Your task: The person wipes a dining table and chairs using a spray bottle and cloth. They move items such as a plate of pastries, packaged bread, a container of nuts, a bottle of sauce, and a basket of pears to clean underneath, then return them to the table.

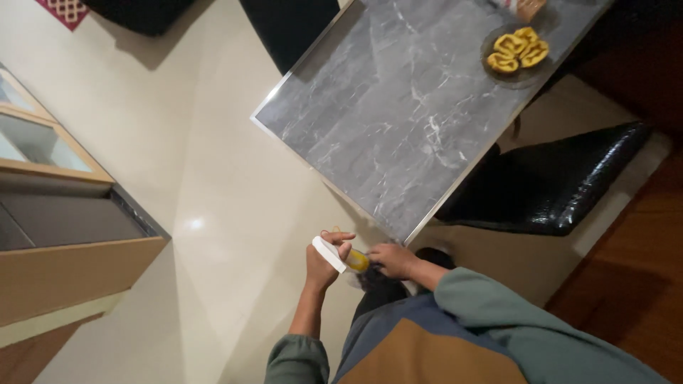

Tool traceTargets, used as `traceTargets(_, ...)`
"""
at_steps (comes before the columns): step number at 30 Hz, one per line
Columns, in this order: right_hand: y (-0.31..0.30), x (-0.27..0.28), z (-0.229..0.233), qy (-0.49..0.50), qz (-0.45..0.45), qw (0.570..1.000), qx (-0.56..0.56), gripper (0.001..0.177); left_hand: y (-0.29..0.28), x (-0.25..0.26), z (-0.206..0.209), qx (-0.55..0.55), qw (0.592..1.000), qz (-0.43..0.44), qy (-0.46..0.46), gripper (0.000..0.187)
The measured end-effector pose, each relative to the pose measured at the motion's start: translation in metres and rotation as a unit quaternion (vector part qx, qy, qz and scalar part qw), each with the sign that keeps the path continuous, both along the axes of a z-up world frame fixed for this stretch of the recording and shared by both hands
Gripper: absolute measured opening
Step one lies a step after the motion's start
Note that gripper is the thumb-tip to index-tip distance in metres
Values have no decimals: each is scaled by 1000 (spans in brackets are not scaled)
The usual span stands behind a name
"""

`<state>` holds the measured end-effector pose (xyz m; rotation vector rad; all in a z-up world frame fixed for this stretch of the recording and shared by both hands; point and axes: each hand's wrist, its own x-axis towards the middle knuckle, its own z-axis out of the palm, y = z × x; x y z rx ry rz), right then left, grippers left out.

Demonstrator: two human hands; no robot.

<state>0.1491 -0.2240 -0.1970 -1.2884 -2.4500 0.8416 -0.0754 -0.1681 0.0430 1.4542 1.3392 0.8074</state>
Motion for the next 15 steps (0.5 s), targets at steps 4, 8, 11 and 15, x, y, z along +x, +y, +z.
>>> traceTargets(4,68,59,45,-82,-89,986,-114,61,17,29,16,35,999,-22,-1,20)
traceTargets(8,158,189,63,-255,-199,945,-49,66,31,75,15,53,997,-19,-54,26)
traceTargets(11,196,264,122,-265,-178,947,31,54,42,115,4,62,997,-16,-37,25)
traceTargets(15,255,330,68,-301,-124,944,50,53,43,180,-6,57,998,34,-15,22)
